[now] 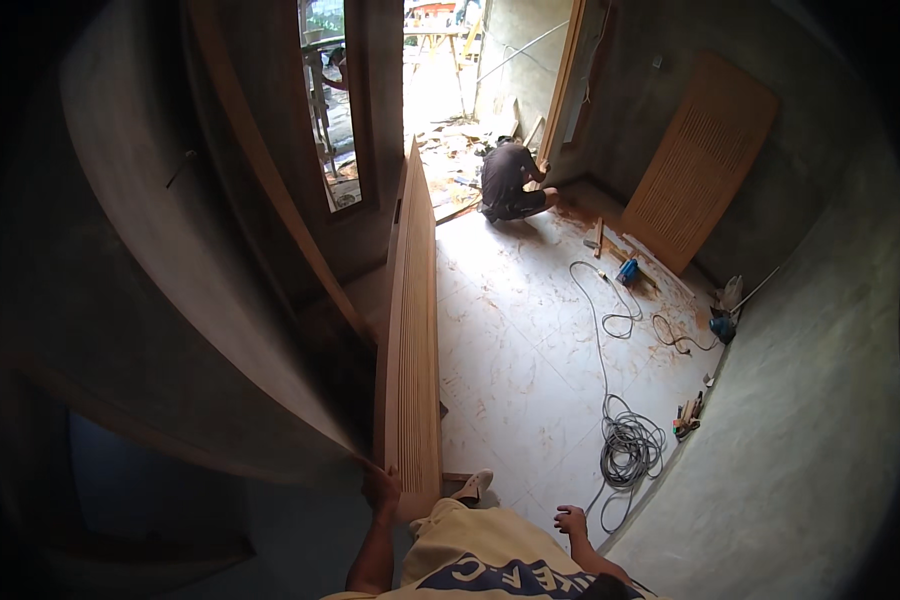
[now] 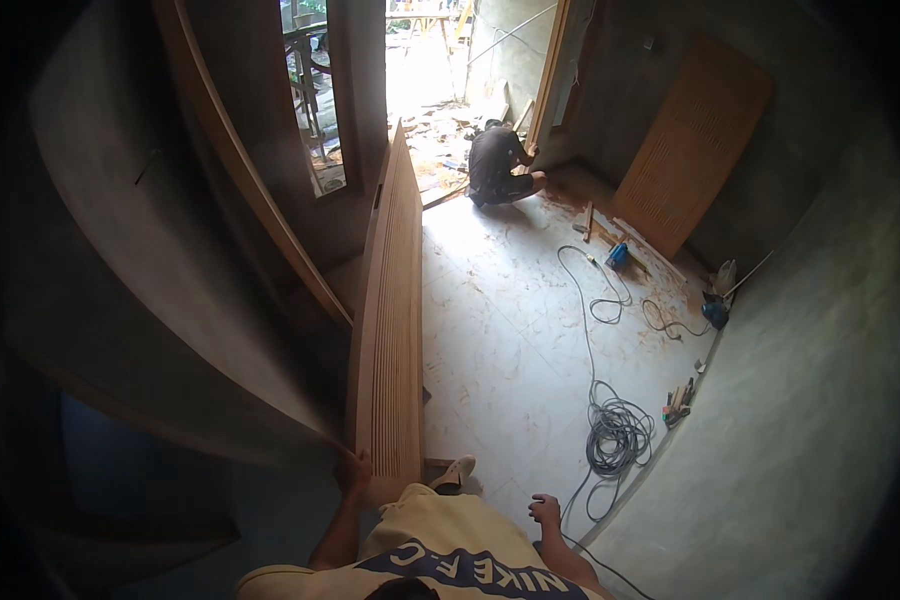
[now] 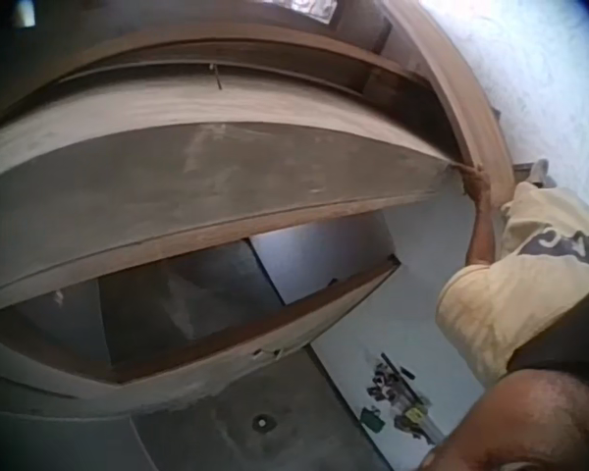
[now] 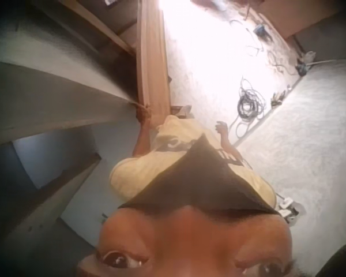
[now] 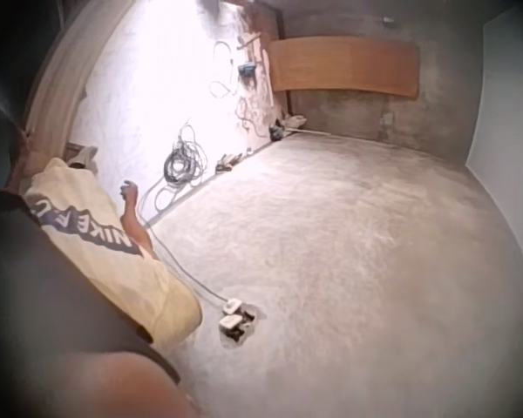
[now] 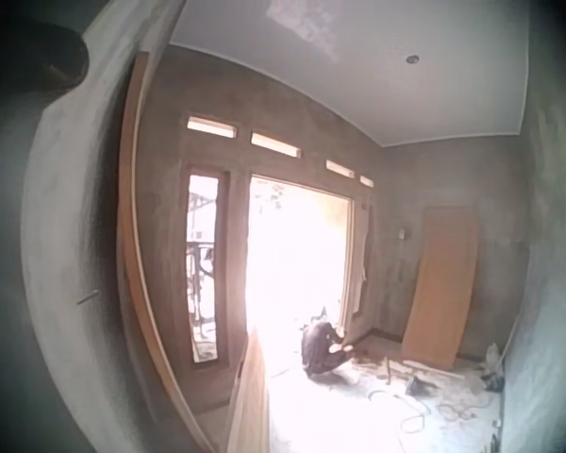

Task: The person assists in installing a wooden louvered door by holding it upright in the doorway while other individuals work on the frame and hinges.

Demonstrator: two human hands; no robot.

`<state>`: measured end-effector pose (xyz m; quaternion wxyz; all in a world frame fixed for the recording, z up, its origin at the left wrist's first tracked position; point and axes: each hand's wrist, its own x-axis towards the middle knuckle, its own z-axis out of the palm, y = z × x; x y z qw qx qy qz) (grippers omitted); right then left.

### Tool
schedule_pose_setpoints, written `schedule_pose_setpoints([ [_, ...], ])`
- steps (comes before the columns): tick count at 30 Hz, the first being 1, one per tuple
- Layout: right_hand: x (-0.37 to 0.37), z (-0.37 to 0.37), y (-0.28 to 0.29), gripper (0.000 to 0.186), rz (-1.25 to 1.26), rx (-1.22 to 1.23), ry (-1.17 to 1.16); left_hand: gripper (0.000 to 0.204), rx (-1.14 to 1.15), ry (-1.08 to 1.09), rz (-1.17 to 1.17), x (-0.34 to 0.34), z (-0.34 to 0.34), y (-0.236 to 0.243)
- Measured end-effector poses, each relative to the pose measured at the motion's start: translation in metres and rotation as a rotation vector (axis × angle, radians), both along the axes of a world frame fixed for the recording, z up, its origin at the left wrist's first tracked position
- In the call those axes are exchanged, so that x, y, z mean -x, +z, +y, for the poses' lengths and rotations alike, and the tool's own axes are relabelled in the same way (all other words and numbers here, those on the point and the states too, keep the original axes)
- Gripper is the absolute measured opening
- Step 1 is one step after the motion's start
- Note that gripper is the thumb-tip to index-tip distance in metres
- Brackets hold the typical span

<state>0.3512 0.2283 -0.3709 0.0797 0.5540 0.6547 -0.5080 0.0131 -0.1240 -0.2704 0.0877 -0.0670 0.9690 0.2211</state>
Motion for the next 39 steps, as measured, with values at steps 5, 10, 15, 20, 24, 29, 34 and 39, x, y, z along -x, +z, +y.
schedule_pose_setpoints([
  [5,0.002,0.003,0.000,0.038,-0.001,0.006,0.013,0.094,0.029,-0.001,0.084,-0.003,0.001,0.004],
  [10,-0.003,0.004,-0.001,0.040,-0.026,0.011,-0.028,0.094,0.012,-0.009,0.052,-0.003,0.002,0.003],
  [15,-0.003,0.001,-0.001,0.040,-0.023,0.015,-0.003,0.093,0.020,-0.002,0.043,-0.002,-0.001,-0.003],
  [20,-0.005,0.000,-0.002,0.039,-0.014,0.011,-0.003,0.078,-0.019,0.032,0.016,-0.002,0.002,0.008],
  [24,-0.008,0.000,-0.001,0.038,-0.001,0.009,-0.010,0.082,0.006,0.005,0.084,-0.003,0.000,-0.001],
  [29,-0.005,0.000,0.002,0.037,0.005,0.002,-0.007,0.094,-0.009,-0.025,0.074,-0.002,-0.002,-0.002],
  [34,-0.005,0.000,0.000,0.037,0.018,0.004,-0.013,0.089,-0.040,-0.019,0.045,-0.004,0.003,0.014],
  [39,-0.005,0.000,0.004,0.039,0.012,0.009,-0.014,0.091,-0.032,-0.012,0.066,-0.005,-0.002,0.005],
])
